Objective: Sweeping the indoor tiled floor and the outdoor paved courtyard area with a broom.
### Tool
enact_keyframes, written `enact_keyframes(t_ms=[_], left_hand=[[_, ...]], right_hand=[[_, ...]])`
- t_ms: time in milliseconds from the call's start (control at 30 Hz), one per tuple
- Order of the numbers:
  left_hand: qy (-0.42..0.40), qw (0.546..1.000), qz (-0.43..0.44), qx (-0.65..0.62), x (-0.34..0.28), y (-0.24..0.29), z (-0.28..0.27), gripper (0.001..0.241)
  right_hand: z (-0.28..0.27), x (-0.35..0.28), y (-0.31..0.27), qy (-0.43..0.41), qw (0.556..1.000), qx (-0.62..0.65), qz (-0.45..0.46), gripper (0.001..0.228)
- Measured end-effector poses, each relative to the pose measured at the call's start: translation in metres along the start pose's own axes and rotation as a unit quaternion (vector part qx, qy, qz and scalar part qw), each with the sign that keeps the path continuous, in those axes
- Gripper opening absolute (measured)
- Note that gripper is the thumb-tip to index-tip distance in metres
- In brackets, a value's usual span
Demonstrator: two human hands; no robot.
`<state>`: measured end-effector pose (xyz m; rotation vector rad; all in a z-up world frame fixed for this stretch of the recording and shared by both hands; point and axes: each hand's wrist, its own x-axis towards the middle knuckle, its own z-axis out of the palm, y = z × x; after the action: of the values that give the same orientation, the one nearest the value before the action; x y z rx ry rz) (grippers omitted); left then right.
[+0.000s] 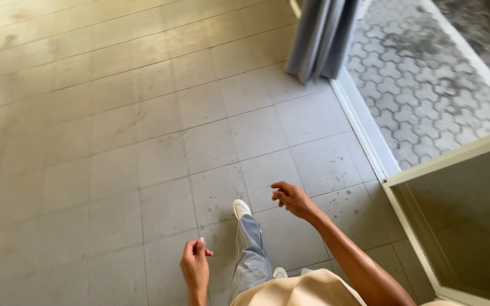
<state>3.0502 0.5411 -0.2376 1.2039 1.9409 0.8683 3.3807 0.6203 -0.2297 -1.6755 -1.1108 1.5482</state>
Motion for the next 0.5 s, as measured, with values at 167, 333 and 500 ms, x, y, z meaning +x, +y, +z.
enact_keyframes(t_ms=[167, 333, 500], left_hand=[[-0.024, 0.99, -0.058, -0.128, 0.122, 0.038, 0.041, 0.016], [-0.152, 0.984, 0.075, -0.06, 0.256, 0.138, 0.089, 0.018], [-0.27, 0.948, 0.165, 0.022, 0.333, 0.26, 0.137, 0.016]], right_hand=[[-0.039, 0.072, -0.034, 0.042, 0.996, -0.027, 0.072, 0.037], [-0.105, 0.1, -0.087, 0.161, 0.961, 0.197, 0.111, 0.04], [-0.157, 0.118, -0.066, 0.279, 0.905, 0.321, 0.033, 0.035]])
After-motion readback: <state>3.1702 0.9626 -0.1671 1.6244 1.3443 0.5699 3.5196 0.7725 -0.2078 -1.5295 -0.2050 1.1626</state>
